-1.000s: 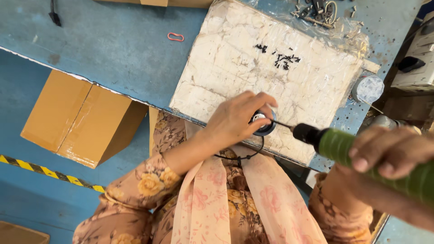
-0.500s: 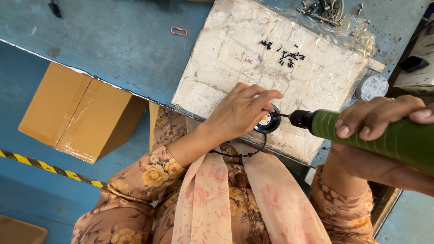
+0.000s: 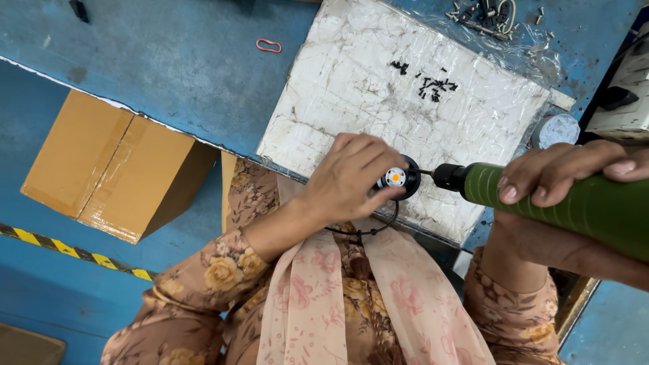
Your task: The person assembles a small circular electronic device by inserting a white component into a black housing, securing it with screws using a green electric screwdriver, and attaching a black cable. They repeat the process with a second unit, placing the finished items into a cardboard box.
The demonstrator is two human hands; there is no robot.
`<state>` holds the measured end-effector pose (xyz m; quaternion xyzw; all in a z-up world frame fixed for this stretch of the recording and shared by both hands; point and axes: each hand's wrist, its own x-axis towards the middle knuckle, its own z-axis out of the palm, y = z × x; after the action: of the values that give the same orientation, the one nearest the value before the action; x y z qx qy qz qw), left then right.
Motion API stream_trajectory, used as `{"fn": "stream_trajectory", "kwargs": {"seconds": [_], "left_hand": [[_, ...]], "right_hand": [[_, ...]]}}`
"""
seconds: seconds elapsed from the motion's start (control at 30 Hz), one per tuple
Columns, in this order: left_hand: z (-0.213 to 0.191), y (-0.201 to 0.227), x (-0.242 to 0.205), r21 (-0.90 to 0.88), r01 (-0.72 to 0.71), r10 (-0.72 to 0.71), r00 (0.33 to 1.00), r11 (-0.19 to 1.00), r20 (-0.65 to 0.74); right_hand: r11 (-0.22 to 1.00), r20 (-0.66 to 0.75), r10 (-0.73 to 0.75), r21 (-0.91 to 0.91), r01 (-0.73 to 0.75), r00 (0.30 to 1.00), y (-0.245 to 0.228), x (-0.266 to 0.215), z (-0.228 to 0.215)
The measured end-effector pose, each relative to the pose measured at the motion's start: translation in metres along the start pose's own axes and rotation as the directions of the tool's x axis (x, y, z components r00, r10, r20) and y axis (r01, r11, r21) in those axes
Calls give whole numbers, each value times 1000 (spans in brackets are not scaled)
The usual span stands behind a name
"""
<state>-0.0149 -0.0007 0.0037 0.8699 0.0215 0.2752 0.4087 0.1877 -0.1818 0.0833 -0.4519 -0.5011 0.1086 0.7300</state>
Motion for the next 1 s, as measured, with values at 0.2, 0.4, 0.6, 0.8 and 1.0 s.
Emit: {"fn": "stream_trajectory", "kwargs": {"seconds": [0.2,0.4,0.6,0.8,1.0], "left_hand": [[-1,9,-16,265,-123,119,992,956,31],[3,9,-22,330,-114,106,993,937,42],[7,13,-23,340,-80,60,996,937,71],[8,13,-21,360,-86,54,994,929,97],[9,13,-21,342,-74,51,996,937,75]], "right_hand": [[1000,5,-23,12,23,1000,5,5,2],[1000,-3,4,11,-4,1000,1,4,3],[999,-24,31,28,-30,999,5,8,8],[998,67,32,48,-35,997,21,20,13],[998,-48,58,29,-56,997,12,13,14]]}}
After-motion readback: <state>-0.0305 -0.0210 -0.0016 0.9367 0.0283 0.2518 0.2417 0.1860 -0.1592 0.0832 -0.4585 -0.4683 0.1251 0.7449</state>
